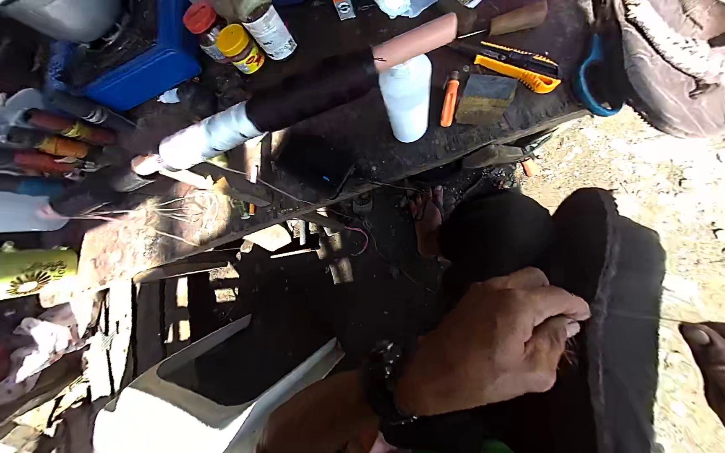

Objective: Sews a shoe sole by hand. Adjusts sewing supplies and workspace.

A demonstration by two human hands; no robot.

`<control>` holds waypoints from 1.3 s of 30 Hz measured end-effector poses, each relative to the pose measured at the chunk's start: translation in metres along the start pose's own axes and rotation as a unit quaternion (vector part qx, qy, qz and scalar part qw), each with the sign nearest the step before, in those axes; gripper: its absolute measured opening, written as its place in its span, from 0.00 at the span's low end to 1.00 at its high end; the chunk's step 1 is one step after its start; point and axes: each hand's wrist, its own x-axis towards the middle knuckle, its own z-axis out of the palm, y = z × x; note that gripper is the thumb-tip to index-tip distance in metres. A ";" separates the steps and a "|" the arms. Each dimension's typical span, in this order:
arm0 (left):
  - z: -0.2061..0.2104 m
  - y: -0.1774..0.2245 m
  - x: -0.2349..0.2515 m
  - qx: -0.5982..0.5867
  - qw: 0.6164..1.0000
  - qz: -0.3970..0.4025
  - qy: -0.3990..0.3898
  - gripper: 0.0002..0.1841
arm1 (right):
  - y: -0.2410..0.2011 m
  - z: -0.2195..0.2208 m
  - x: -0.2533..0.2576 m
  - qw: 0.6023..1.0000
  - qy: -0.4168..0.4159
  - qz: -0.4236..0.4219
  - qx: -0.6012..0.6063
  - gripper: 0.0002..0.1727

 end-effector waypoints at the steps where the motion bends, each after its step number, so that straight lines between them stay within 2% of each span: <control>1: -0.003 0.000 -0.002 0.028 1.000 -0.008 -0.010 0.10 | 0.015 -0.003 -0.007 0.999 0.032 0.029 -0.019 0.26; 3: -0.008 -0.003 -0.008 0.073 0.995 -0.033 -0.064 0.11 | 0.030 -0.011 -0.024 0.991 0.076 0.095 -0.059 0.29; 5: -0.014 -0.005 -0.009 0.079 0.990 -0.050 -0.103 0.13 | 0.030 -0.009 -0.030 0.993 0.069 0.097 -0.021 0.27; 8: -0.034 0.005 -0.017 -0.015 0.991 -0.061 -0.120 0.11 | 0.017 0.005 -0.037 0.985 0.002 0.064 0.158 0.25; 11: -0.055 0.019 -0.035 -0.061 0.987 -0.082 -0.127 0.10 | 0.006 0.013 -0.041 0.933 -0.027 0.031 0.357 0.22; 13: -0.069 0.016 -0.045 -0.041 0.986 -0.124 -0.105 0.11 | -0.001 0.014 -0.041 0.903 -0.005 0.021 0.429 0.16; 16: -0.074 0.006 -0.055 0.092 0.982 -0.163 -0.016 0.10 | -0.016 0.018 -0.034 0.906 0.053 -0.011 0.419 0.13; 18: -0.064 0.003 -0.054 0.163 0.977 -0.133 0.017 0.16 | -0.028 0.025 -0.026 0.929 0.066 -0.024 0.363 0.14; 20: -0.038 0.007 -0.045 0.141 0.985 -0.088 0.053 0.19 | -0.040 0.033 -0.017 0.956 0.074 -0.037 0.281 0.16; 22: -0.007 0.015 -0.033 0.094 0.993 -0.061 0.048 0.23 | -0.048 0.041 -0.007 0.972 0.089 -0.062 0.206 0.17; 24: 0.018 0.019 -0.021 0.128 0.990 -0.059 0.034 0.27 | -0.052 0.043 -0.001 0.974 0.085 -0.068 0.199 0.16; 25: 0.027 0.018 -0.016 0.166 0.984 -0.062 0.035 0.27 | -0.053 0.042 -0.001 0.967 0.078 -0.061 0.234 0.14; 26: 0.033 0.017 -0.013 0.206 0.976 -0.067 0.038 0.25 | -0.051 0.038 -0.002 0.949 0.063 -0.048 0.304 0.12; 27: 0.036 0.015 -0.010 0.240 0.968 -0.069 0.042 0.23 | -0.049 0.032 -0.005 0.911 0.040 -0.034 0.408 0.10; 29: 0.038 0.015 -0.006 0.274 0.958 -0.071 0.047 0.19 | -0.039 0.016 -0.014 0.765 -0.050 -0.021 0.641 0.08; 30: 0.038 0.015 -0.005 0.278 0.957 -0.074 0.051 0.17 | -0.033 0.010 -0.020 0.695 -0.094 -0.027 0.713 0.09; 31: 0.037 0.015 -0.004 0.276 0.957 -0.077 0.053 0.15 | -0.030 0.004 -0.026 0.662 -0.111 -0.040 0.740 0.11; 32: 0.037 0.014 -0.003 0.272 0.957 -0.078 0.057 0.14 | -0.030 -0.001 -0.033 0.671 -0.098 -0.046 0.733 0.13; 34: 0.039 0.011 -0.001 0.262 0.960 -0.072 0.066 0.11 | -0.033 -0.008 -0.043 0.719 -0.025 -0.030 0.693 0.15; 36: 0.040 0.010 0.000 0.248 0.964 -0.072 0.066 0.10 | -0.034 -0.013 -0.048 0.732 0.024 -0.012 0.681 0.16; 39: 0.035 0.011 -0.001 0.179 0.976 -0.111 0.046 0.09 | -0.025 -0.008 -0.048 0.743 0.017 -0.003 0.669 0.13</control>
